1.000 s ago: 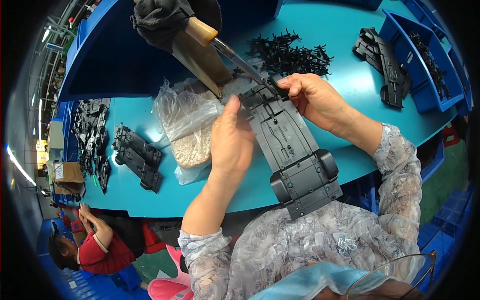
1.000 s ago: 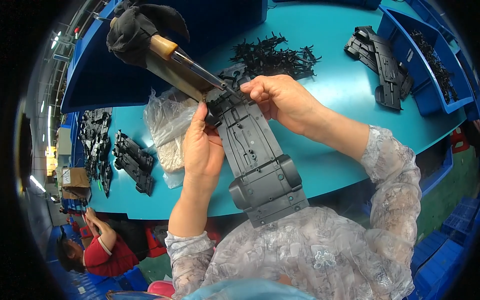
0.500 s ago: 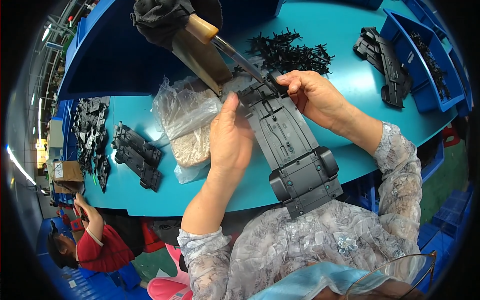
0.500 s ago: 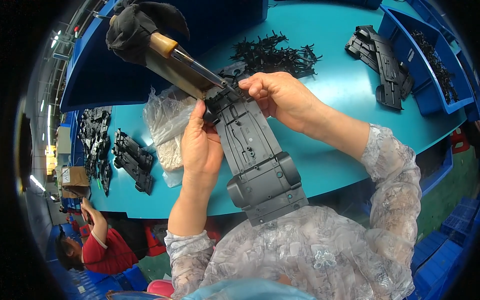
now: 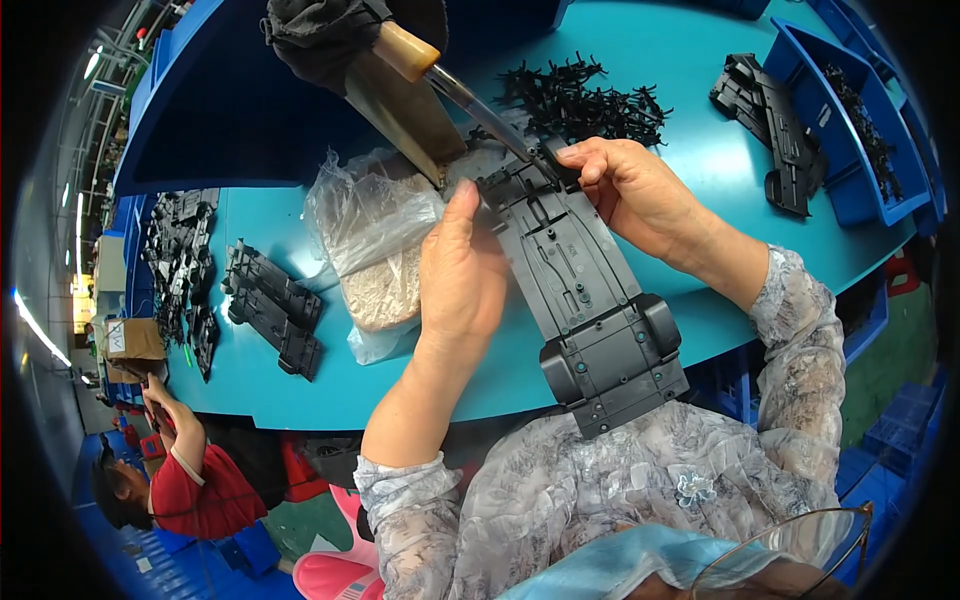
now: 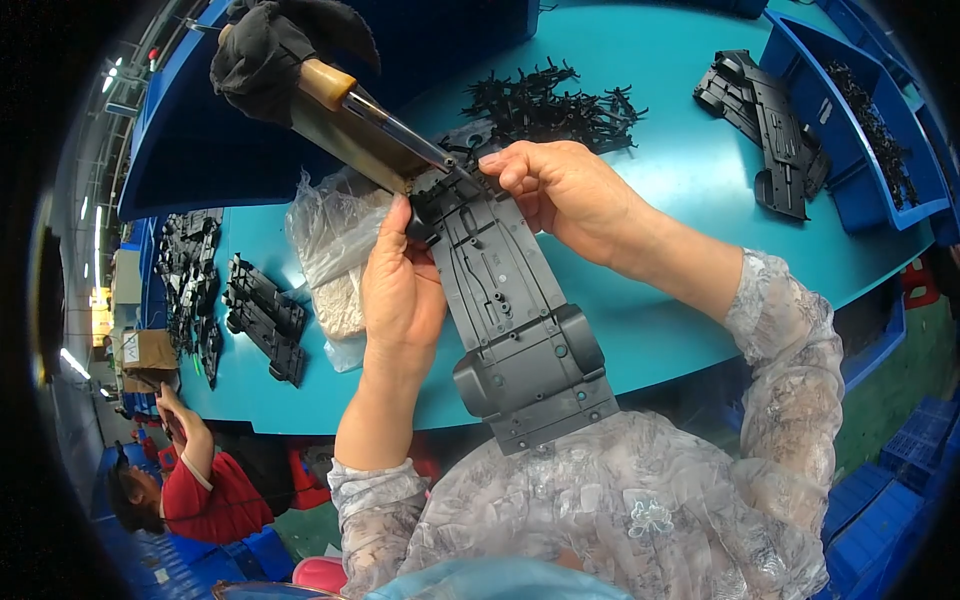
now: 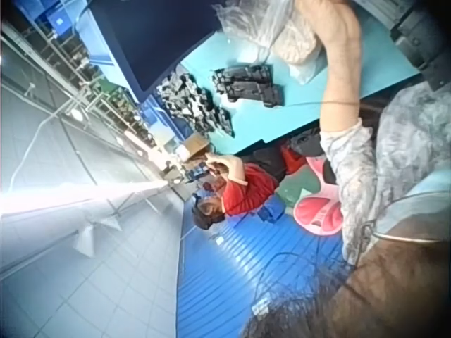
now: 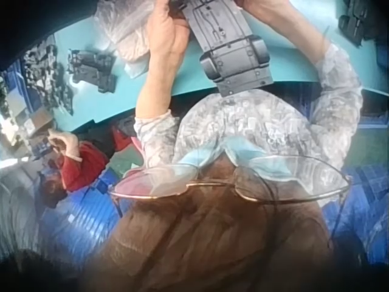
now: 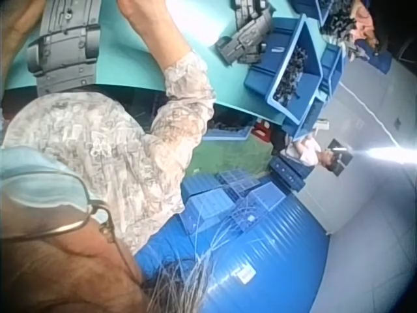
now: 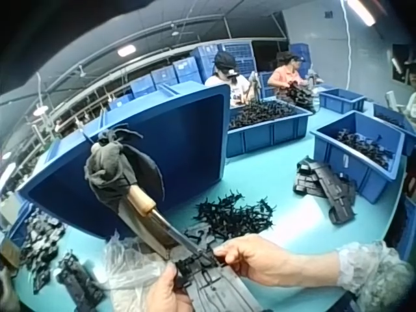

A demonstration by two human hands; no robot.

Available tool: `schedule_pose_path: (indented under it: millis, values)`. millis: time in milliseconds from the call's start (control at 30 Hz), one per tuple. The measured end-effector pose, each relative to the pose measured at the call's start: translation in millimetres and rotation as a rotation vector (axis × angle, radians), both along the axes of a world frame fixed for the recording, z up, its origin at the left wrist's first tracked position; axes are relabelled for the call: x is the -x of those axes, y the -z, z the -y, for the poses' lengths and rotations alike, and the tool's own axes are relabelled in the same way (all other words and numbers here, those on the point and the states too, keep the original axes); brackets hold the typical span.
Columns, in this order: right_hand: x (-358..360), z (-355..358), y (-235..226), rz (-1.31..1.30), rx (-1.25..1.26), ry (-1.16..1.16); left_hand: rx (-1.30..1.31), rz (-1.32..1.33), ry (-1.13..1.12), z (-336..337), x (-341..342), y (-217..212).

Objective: The person assembles a toy truck chassis from plastic parts using an electric screwdriver at a factory workbench.

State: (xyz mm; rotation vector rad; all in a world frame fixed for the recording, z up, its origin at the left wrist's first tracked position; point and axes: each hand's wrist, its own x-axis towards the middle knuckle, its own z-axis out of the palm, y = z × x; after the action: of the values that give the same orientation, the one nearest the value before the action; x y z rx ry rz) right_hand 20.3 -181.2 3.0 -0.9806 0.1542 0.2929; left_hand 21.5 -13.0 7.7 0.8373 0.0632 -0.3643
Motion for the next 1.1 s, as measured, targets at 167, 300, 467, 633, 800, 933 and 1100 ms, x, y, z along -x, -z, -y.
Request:
schedule_pose_path:
  millis: [167, 300, 467, 633, 800, 933, 1100]
  values:
    - [0.0, 1.3, 0.1, -0.008, 0.023, 0.015, 0.006, 0.010, 0.018, 0.4, 0.0, -1.4]
    - [-0.7, 0.1, 0.3, -0.019, 0.034, 0.018, -0.009, 0.008, 0.033, -1.0, -0.3, -0.7]
    - [-0.3, 2.0, 1.5, -0.008, 0.030, 0.013, -0.008, 0.008, 0.025, -0.4, -0.8, -0.5]
    - [0.7, 0.3, -0.6, -0.015, 0.050, 0.025, -0.016, 0.007, 0.003, 0.6, 0.3, -2.3]
    - [1.3, 2.6, 2.0, 0.030, 0.054, 0.025, 0.104, -0.021, 0.048, 1.2, 0.7, -6.8]
    - [2.5, 0.5, -2.3, 0.021, 0.049, 0.033, 0.097, -0.031, 0.044, 1.0, -0.7, -4.7]
    - [2.6, 0.6, -2.3, 0.017, 0.034, 0.026, 0.095, -0.019, 0.050, -0.2, 0.1, -5.0]
